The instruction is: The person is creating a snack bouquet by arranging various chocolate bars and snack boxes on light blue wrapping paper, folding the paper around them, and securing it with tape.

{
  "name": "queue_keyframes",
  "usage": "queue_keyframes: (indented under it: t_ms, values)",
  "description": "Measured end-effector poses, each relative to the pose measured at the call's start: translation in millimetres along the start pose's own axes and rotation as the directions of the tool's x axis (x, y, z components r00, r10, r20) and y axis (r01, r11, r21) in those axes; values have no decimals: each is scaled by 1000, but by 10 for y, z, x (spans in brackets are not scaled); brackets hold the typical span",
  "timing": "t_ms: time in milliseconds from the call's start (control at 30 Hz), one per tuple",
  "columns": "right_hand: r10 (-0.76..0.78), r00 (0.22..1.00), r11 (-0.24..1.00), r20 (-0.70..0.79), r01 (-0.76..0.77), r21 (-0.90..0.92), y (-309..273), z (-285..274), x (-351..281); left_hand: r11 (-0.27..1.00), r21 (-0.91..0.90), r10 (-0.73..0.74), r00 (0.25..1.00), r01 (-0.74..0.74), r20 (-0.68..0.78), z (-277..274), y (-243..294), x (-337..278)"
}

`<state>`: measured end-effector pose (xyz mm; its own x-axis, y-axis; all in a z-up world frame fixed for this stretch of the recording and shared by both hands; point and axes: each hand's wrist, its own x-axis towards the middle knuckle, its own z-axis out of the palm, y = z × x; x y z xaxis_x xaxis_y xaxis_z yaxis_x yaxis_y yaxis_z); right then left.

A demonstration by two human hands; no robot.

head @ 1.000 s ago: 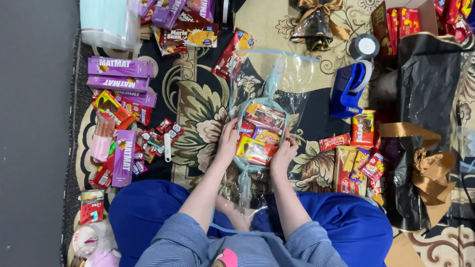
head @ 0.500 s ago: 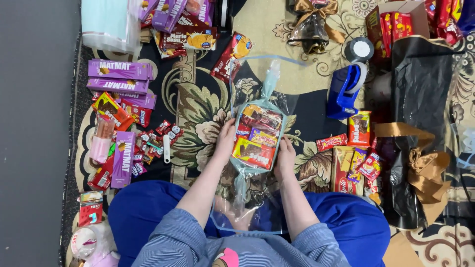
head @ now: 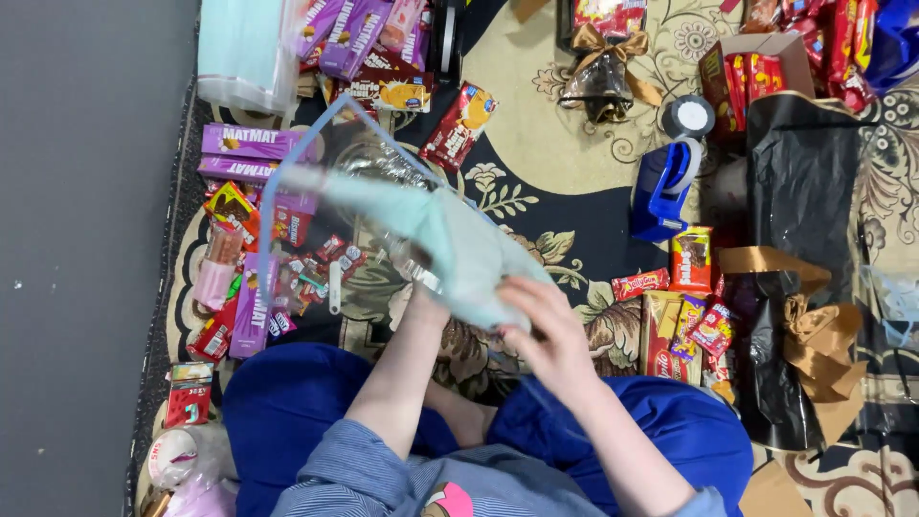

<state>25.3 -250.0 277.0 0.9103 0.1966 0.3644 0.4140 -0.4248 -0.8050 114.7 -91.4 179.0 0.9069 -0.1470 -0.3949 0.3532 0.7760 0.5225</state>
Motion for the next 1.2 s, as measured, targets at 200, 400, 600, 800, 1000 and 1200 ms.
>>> queue_keyframes:
  t_ms: [200, 400, 600, 800, 1000, 1200]
  values:
    - [-116, 953, 847, 279, 241, -473, -531, -164, -306, 976, -203, 153, 900, -74, 409, 44, -341, -207]
    - [-247, 921, 723, 302, 383, -575, 181, -27, -648, 912, -407, 343, 624, -43, 702, 203, -710, -283]
    - [-233, 929, 771, 287, 356, -528, 74, -103, -503, 767, -633, 569, 565, -104, 598, 413, -777, -307]
    - [-289, 911, 702, 296, 411, -581, 216, -59, -364, 868, -497, 318, 785, -15, 532, 220, -657, -185]
    - [-182, 912, 635, 369, 395, -664, 591, -118, -223, 920, -375, 44, 920, 114, 389, -68, -414, -95]
    - [56, 905, 626, 422, 297, -721, 1181, 57, -193, 923, -285, -220, 961, 260, 165, -483, -64, -101]
